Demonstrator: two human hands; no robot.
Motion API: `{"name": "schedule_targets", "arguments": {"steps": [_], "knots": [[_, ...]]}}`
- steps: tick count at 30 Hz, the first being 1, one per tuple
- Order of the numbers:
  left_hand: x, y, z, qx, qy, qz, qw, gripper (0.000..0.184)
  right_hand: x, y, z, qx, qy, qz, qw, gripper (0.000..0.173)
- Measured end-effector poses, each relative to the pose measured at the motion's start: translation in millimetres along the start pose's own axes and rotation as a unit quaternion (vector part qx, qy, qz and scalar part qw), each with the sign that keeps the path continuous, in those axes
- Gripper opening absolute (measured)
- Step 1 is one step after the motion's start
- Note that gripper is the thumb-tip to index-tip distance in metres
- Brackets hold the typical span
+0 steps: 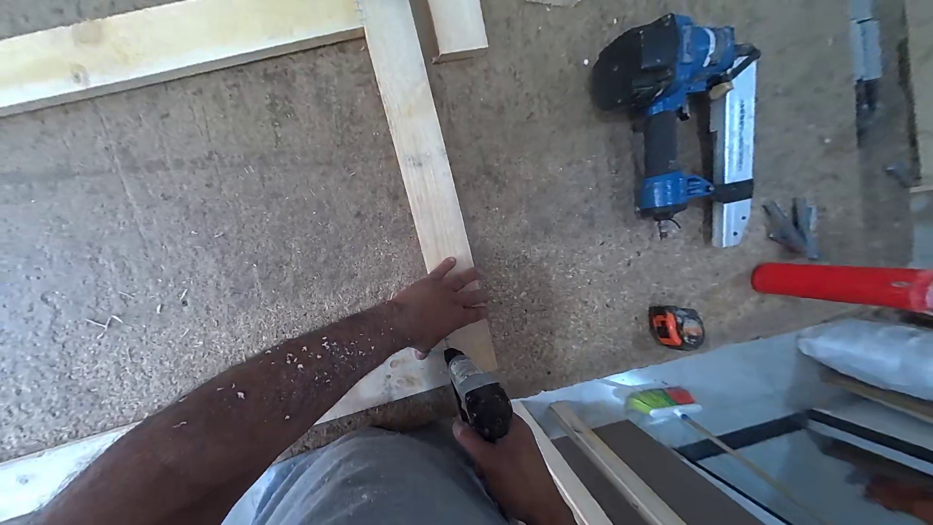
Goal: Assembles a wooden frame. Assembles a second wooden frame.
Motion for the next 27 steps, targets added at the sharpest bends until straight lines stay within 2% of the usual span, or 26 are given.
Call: {"name": "schedule_targets", "arguments": {"steps": [27], "knots": [[2.2,-1.1,-2.0,0.012,0.014,0.023,1.0,0.121,24.0,-3.0,34.3,0.031,0.038,0.013,0.999,0.049]]}}
Point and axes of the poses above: each hand's wrist, its own x-axis away from the middle knuckle, its own y-axis out of the palm, z = x × y, the point moved 3 cm from there along -x, towards the middle knuckle, and after that the axes turned 14 degrees about z, right-handed, at the moved point
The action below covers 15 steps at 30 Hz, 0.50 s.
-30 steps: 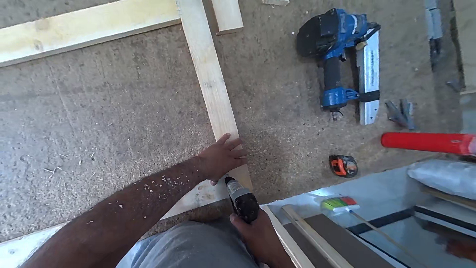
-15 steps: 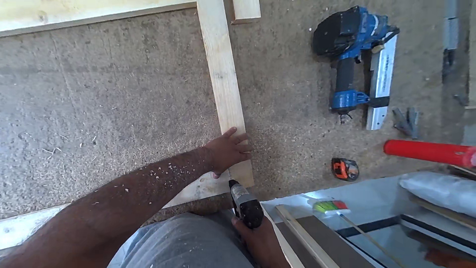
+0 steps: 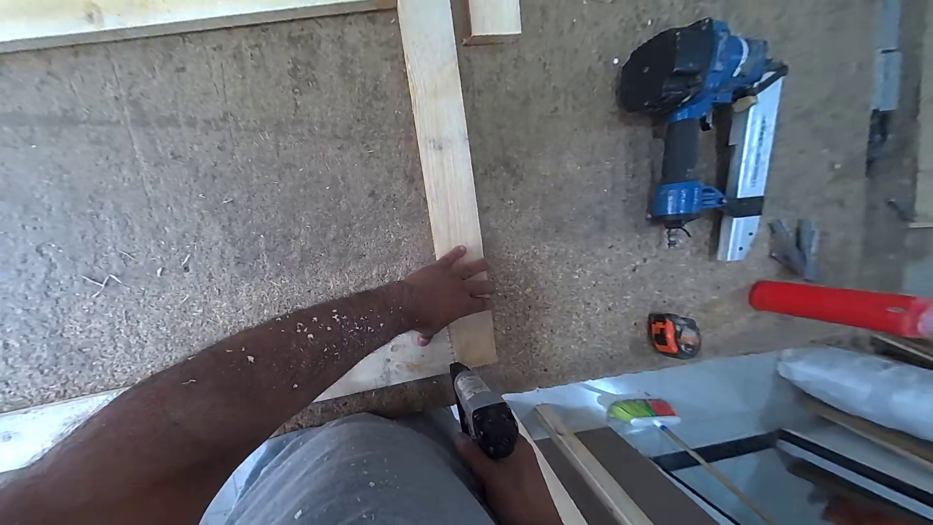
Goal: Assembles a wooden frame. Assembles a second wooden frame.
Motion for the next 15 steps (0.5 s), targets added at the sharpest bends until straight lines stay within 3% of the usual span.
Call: {"name": "schedule_targets", "arguments": {"steps": [15], "knots": [[-3.1,-0.1,-1.8,-0.014,-0.009,-0.021,1.0,0.124,-3.6,-3.0,-4.0,0.033,-0.024,-0.004,0.999,0.048]]}}
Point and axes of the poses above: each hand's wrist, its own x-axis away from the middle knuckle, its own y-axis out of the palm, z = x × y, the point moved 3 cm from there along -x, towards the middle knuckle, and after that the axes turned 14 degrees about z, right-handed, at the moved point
